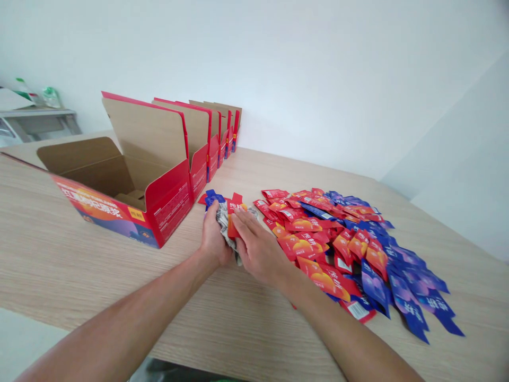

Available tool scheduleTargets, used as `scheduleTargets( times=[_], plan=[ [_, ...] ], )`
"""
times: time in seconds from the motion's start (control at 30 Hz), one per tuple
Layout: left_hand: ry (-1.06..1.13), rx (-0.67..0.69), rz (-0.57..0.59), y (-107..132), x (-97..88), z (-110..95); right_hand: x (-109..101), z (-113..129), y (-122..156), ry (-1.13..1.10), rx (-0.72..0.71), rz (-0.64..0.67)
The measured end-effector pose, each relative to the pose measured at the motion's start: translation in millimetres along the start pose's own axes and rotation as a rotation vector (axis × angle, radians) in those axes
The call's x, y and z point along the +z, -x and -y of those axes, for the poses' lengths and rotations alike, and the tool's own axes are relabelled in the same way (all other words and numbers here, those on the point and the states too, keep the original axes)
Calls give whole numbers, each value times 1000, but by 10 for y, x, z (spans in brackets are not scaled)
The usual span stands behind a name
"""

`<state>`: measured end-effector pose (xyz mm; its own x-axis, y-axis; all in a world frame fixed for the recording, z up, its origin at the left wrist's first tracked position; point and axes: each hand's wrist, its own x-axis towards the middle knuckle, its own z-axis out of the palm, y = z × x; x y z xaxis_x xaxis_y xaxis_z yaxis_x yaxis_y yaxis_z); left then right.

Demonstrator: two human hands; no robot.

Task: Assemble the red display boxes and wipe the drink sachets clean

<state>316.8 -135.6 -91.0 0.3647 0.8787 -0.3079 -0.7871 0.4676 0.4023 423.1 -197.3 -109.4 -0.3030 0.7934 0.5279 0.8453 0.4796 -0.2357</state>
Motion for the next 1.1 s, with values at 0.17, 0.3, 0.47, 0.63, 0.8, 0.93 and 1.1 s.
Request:
scheduleTargets(
  times=[0.17, 0.3, 0.47, 0.63, 0.8, 0.93, 1.1],
  plan=[
    [-28, -15, -10, 22, -2, -3, 1, 56, 13, 65, -18, 75],
    [-46, -16, -46, 22, -1, -28, 25, 137, 42, 41, -8, 74],
    [-66, 9, -15, -22, -28, -48, -128, 210, 15, -142, 30, 77],
    [-38, 3, -26, -26, -32, 17, -385, 102, -119, -299, 274, -159],
    [-114, -168, 23, 32, -54, 199, -338, -103, -483, -159, 340, -292],
    [-125, -220, 27, 70, -51, 296, -163, -104, -898, 101, 177, 2],
    [-60, -188, 15, 8, -118, 296, 87, 77, -1243, 301, 74, 336]
  ],
)
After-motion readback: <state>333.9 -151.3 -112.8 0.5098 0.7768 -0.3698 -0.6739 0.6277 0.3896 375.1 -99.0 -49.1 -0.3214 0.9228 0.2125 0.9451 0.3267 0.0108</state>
